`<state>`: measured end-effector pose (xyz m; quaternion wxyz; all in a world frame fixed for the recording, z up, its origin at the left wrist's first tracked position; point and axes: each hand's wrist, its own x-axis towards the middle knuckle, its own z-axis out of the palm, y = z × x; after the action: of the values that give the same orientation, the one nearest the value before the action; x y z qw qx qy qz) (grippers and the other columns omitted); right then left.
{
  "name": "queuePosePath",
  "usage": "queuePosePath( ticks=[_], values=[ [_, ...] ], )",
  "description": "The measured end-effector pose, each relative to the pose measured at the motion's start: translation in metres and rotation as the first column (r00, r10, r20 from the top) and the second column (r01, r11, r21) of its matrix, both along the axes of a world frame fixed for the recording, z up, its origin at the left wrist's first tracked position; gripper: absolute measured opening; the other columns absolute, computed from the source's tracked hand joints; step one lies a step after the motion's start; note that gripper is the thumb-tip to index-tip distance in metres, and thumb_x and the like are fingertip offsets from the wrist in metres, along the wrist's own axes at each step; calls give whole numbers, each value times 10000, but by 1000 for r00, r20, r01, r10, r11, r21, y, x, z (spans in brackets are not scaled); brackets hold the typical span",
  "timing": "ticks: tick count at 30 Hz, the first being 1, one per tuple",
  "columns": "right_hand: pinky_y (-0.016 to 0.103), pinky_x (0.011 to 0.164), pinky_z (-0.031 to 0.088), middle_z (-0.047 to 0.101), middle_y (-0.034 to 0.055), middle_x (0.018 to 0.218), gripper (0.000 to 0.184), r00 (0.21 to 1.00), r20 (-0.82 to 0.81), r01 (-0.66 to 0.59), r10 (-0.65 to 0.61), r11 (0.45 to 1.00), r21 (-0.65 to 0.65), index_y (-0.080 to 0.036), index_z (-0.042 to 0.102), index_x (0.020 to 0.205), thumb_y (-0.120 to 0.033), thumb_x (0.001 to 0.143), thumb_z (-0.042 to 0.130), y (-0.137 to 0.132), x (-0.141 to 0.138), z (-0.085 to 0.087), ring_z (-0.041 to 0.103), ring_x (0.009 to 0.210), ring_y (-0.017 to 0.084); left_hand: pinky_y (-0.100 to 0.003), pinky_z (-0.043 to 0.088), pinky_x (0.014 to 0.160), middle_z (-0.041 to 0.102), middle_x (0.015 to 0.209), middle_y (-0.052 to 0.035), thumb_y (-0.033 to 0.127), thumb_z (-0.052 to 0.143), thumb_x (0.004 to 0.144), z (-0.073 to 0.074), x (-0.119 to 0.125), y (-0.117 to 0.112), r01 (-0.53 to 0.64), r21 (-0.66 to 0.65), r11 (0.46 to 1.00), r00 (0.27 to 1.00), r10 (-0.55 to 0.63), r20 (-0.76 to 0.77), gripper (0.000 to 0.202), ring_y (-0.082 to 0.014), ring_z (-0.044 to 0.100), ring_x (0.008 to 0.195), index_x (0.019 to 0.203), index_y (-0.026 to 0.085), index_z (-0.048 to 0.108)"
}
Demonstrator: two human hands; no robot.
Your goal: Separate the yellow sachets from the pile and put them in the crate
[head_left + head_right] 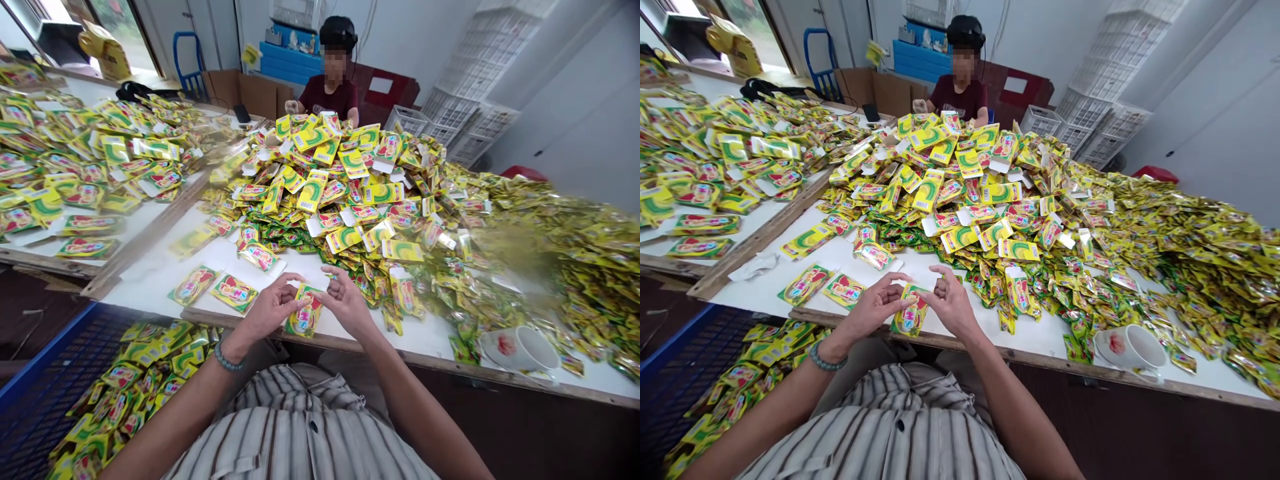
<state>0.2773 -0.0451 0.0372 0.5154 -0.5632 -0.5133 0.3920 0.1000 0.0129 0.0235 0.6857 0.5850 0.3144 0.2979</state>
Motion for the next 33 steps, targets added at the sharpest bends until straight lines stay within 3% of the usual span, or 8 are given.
queuePosePath(
  ticks=[5, 9, 14, 17, 23, 26, 29, 33],
  values=[
    [303, 733, 507, 735, 31, 881, 148, 977, 193, 66, -92, 988, 139, -228, 731, 887, -334, 804, 668, -4, -9, 9, 628, 734, 167, -222, 469, 617, 631, 693, 54, 347, 759, 721, 0, 5, -2, -233, -130, 964, 959, 250, 132, 437, -117, 601, 631, 1024, 217, 473],
    [277, 723, 489, 731, 18, 817, 140, 991, 123, 47, -54, 997, 55, -217, 737, 826, -319, 827, 640, -8, -12, 7, 633, 759, 157, -224, 466, 607, 626, 660, 49, 360, 772, 702, -3, 10, -8, -298, -118, 947, 945, 311, 106, 413, -116, 592, 607, 988, 192, 526],
    [276, 649, 480, 701, 9, 719, 212, 972, -210, 74, -107, 984, -161, -187, 712, 779, -327, 642, 792, -4, -9, 1, 608, 664, 148, -211, 448, 567, 633, 647, 32, 369, 765, 703, -2, 14, -11, -318, -55, 946, 947, 320, 28, 379, -111, 582, 586, 970, 159, 596],
    [258, 585, 452, 697, 6, 664, 211, 921, -348, 93, -172, 968, -232, -179, 733, 752, -342, 630, 789, -2, -5, -1, 569, 584, 124, -223, 468, 591, 651, 663, 18, 365, 775, 688, -2, 14, -11, -307, -53, 950, 951, 309, 30, 386, -124, 606, 614, 970, 152, 619],
    [285, 635, 485, 732, 16, 699, 162, 974, -215, 33, -69, 985, -167, -204, 776, 793, -336, 733, 706, -7, -6, 3, 627, 652, 163, -228, 490, 615, 687, 707, -9, 362, 777, 679, -4, 13, -11, -358, -83, 930, 932, 361, 24, 344, -132, 627, 646, 921, 146, 663],
    [314, 692, 512, 761, 38, 834, 188, 994, 37, 102, -100, 994, -34, -211, 771, 882, -301, 824, 617, -15, -14, 2, 669, 756, 195, -228, 491, 589, 685, 675, -1, 364, 792, 656, -2, 14, -12, -393, -155, 907, 915, 402, 31, 352, -131, 619, 611, 904, 148, 666],
    [322, 713, 522, 754, 64, 946, 230, 909, 335, 179, -247, 959, 220, -210, 733, 1017, -242, 868, 562, -24, -25, -3, 676, 830, 202, -219, 478, 561, 667, 631, 13, 367, 801, 642, 1, 20, -15, -426, -208, 881, 895, 444, 46, 351, -117, 593, 563, 879, 148, 662],
    [355, 758, 524, 740, 89, 920, 215, 787, 489, 194, -377, 903, 384, -187, 699, 1036, -213, 886, 547, -26, -38, -9, 669, 832, 210, -220, 461, 562, 643, 611, 25, 384, 781, 661, 1, 32, -20, -455, -172, 874, 884, 467, 37, 367, -114, 573, 553, 918, 155, 655]
  ],
)
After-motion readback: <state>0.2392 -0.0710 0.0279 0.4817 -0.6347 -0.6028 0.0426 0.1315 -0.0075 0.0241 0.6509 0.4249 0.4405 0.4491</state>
